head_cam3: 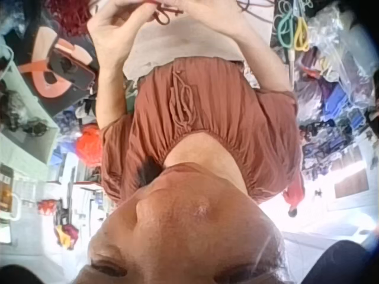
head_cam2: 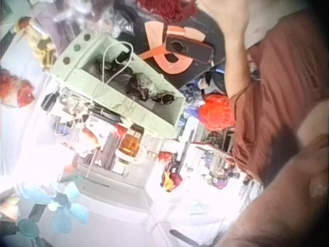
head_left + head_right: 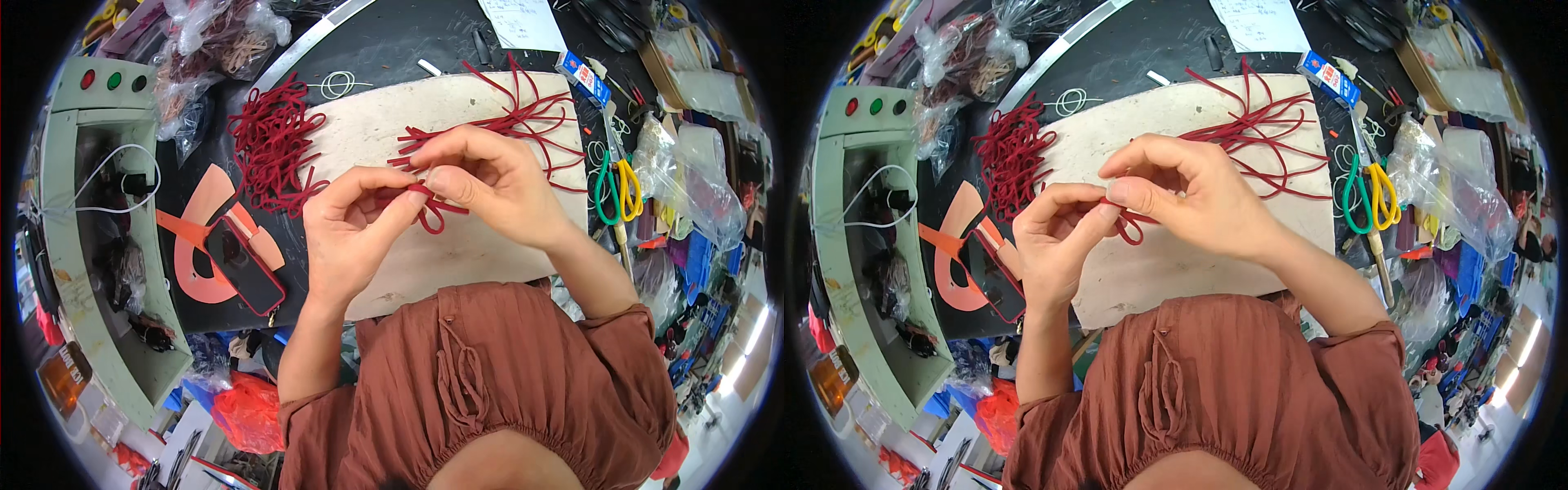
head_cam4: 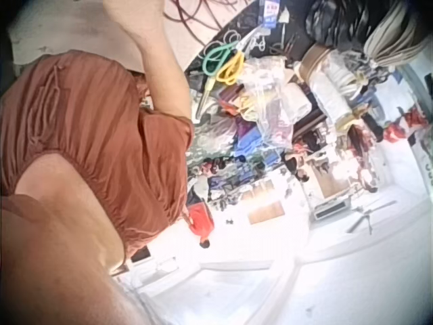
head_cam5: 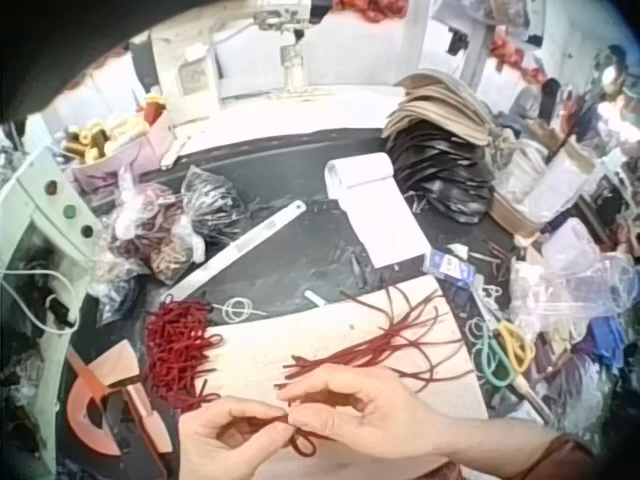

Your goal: Tying red shoelaces into decorative bows.

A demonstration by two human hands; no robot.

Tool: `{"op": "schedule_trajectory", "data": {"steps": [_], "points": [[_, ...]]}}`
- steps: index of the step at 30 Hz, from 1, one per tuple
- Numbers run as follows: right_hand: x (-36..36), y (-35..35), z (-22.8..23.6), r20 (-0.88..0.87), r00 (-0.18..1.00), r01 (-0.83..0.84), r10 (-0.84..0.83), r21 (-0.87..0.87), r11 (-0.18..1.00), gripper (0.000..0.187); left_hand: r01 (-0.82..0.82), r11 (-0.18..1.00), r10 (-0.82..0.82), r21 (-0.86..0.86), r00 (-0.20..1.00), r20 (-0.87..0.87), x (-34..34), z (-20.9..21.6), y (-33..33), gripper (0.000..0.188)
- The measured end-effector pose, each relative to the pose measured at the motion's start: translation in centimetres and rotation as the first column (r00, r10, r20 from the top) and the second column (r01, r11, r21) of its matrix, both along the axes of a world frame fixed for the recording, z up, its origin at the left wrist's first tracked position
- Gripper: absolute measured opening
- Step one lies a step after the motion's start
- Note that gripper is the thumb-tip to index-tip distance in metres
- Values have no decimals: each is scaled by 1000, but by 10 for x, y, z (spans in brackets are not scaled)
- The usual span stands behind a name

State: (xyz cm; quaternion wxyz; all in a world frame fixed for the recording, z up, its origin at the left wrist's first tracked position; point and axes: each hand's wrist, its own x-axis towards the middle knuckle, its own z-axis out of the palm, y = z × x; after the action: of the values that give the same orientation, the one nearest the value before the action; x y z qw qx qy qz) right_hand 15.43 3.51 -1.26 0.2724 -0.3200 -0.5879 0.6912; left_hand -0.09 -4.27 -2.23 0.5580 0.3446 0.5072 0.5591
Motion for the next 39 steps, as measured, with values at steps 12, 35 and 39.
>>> {"op": "schedule_trajectory", "data": {"steps": [12,35,39], "points": [[11,3,5,424,903,-320,64,566,760,13,104,985,-154,-141,896,-417,-10,6,6,16],[5,-7,-15,-6,999,37,-39,-211,977,14,-83,993,89,-84,994,61,3,-1,2,14],[2,-9,-17,-1,995,99,-100,-160,982,14,-114,964,192,-242,925,328,6,6,5,17]]}}
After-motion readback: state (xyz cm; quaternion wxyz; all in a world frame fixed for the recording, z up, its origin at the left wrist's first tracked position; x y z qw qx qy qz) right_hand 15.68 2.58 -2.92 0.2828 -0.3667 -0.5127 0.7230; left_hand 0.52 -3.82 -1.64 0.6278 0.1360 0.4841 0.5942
